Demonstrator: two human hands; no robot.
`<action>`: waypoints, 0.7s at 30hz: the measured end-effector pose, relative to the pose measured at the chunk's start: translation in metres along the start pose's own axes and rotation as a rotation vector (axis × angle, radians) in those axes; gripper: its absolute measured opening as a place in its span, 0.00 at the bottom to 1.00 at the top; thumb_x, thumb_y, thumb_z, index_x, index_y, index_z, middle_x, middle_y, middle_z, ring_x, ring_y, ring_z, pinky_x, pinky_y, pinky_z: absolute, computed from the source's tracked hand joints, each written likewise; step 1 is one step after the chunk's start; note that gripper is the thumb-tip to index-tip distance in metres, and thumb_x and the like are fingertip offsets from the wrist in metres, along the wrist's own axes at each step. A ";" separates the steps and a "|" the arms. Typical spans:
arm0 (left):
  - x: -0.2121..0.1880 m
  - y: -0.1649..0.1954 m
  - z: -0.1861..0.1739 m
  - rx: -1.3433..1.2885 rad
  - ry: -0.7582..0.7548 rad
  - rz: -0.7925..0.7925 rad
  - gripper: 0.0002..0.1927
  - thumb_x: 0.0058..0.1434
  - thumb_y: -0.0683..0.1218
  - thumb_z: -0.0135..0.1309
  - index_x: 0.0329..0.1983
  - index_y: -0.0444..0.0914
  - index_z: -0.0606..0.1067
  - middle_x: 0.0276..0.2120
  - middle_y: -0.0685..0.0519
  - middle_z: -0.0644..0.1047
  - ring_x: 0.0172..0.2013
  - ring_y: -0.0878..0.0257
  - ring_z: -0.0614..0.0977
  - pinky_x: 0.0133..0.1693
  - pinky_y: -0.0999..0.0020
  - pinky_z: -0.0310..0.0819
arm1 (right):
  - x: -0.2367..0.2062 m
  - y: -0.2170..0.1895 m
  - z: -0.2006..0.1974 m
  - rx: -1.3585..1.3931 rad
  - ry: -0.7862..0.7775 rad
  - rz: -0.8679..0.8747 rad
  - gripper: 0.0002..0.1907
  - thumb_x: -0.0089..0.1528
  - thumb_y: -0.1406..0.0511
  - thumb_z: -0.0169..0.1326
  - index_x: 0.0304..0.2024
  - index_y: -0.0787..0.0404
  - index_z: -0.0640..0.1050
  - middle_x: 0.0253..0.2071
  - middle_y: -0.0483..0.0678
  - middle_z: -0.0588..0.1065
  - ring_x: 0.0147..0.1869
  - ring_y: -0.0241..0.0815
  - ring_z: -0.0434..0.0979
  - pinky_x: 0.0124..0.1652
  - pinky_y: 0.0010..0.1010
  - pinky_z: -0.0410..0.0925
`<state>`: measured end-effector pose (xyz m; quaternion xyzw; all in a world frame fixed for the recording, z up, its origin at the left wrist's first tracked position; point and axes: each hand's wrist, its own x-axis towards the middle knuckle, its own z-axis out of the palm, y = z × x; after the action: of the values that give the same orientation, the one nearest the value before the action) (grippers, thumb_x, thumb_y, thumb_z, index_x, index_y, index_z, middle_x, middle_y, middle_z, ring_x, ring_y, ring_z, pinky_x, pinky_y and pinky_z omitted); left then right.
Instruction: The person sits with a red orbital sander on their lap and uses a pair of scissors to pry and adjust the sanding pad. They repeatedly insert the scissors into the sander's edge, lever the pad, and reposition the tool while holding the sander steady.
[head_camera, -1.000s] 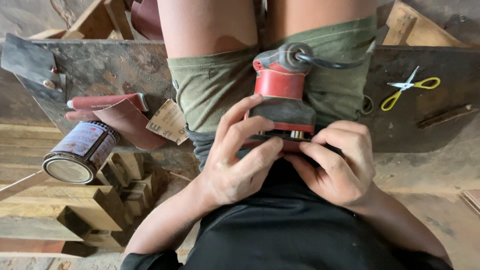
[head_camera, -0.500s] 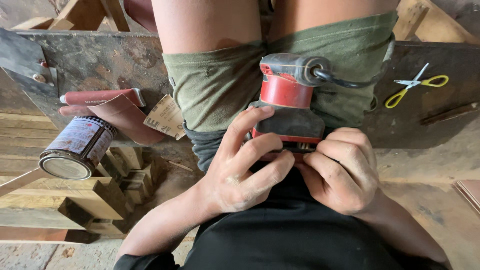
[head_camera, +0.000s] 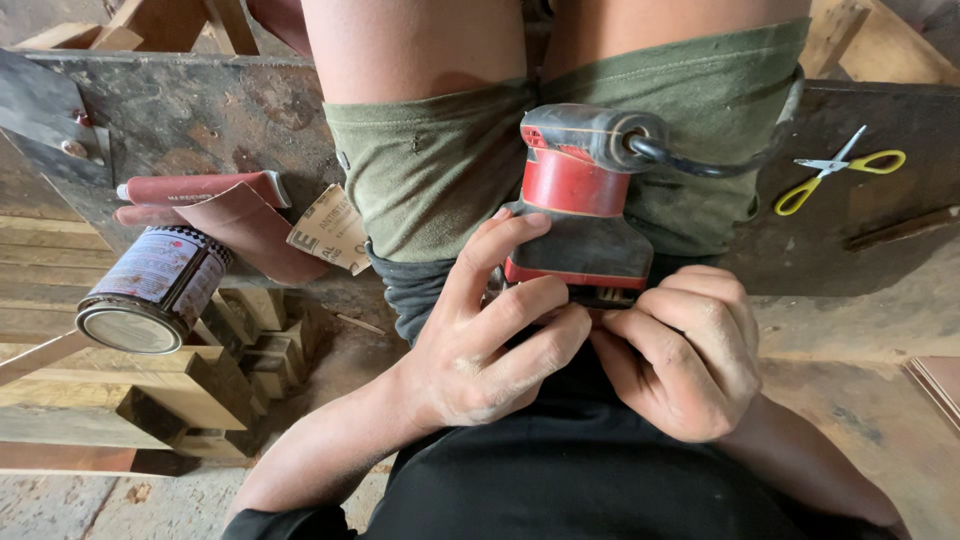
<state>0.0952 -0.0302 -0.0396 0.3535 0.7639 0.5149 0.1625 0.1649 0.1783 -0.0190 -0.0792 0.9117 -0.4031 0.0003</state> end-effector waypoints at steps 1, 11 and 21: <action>-0.001 0.000 0.000 0.003 -0.002 -0.002 0.14 0.60 0.41 0.63 0.48 0.35 0.77 0.49 0.46 0.72 0.64 0.35 0.70 0.68 0.32 0.68 | 0.001 -0.001 0.000 -0.004 0.002 0.009 0.16 0.55 0.75 0.71 0.40 0.68 0.78 0.40 0.52 0.73 0.42 0.51 0.74 0.41 0.42 0.71; -0.001 0.003 0.002 -0.001 -0.004 -0.011 0.15 0.55 0.40 0.63 0.47 0.36 0.78 0.48 0.47 0.73 0.64 0.37 0.71 0.69 0.34 0.64 | 0.004 -0.005 -0.004 -0.043 -0.054 0.032 0.13 0.53 0.77 0.69 0.36 0.68 0.78 0.38 0.53 0.73 0.42 0.53 0.75 0.42 0.42 0.71; -0.003 0.003 0.001 -0.022 -0.018 -0.019 0.18 0.51 0.40 0.64 0.46 0.36 0.79 0.48 0.49 0.73 0.63 0.39 0.71 0.70 0.34 0.61 | 0.006 -0.007 -0.005 -0.027 -0.093 0.011 0.15 0.53 0.77 0.67 0.40 0.69 0.78 0.40 0.53 0.74 0.44 0.53 0.76 0.43 0.42 0.71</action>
<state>0.0991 -0.0311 -0.0382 0.3492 0.7599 0.5185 0.1782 0.1593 0.1769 -0.0102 -0.0927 0.9165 -0.3866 0.0441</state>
